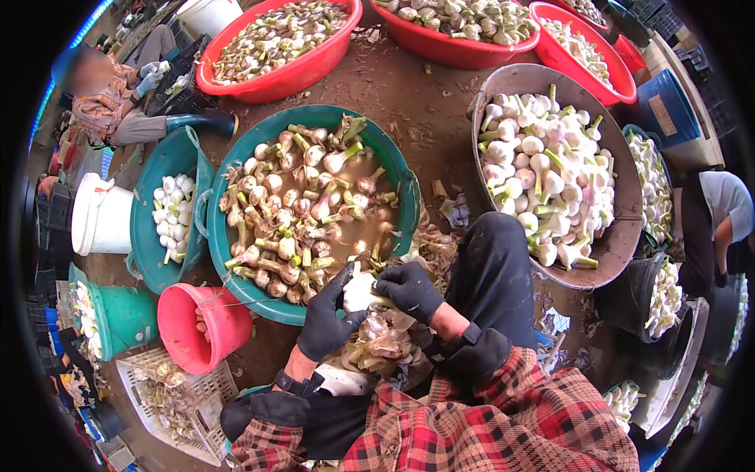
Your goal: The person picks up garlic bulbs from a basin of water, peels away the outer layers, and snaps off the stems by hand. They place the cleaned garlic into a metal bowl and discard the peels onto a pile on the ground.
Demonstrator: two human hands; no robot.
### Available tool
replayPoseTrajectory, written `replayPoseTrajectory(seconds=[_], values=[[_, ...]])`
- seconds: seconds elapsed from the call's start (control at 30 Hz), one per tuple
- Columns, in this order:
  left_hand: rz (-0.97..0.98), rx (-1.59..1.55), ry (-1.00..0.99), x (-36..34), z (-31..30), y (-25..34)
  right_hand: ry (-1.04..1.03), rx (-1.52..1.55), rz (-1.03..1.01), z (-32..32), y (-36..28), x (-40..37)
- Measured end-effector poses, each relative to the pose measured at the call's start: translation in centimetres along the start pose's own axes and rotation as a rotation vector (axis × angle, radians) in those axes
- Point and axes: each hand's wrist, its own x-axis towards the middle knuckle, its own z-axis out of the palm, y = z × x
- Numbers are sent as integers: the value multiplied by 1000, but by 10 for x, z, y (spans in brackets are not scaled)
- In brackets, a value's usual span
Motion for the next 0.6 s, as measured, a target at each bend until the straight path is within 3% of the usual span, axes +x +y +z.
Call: replayPoseTrajectory(seconds=[0.13,0.23,0.33,0.4,0.47,0.6], values=[[-49,-238,-75,1,-2,4,-46,107,40,-4,9,-1],[-59,-359,-73,1,-3,4,-70,319,216,-3,11,-3],[-76,-368,-92,0,-6,-4,-44,210,145,1,13,-3],[-83,-333,-137,-1,-6,-5,67,-11,-13,4,8,-3],[-158,-444,-123,-2,-6,-4,109,-85,-26,7,1,-6],[-106,-470,-68,-3,-1,-11,205,-270,-49,8,7,-5]])
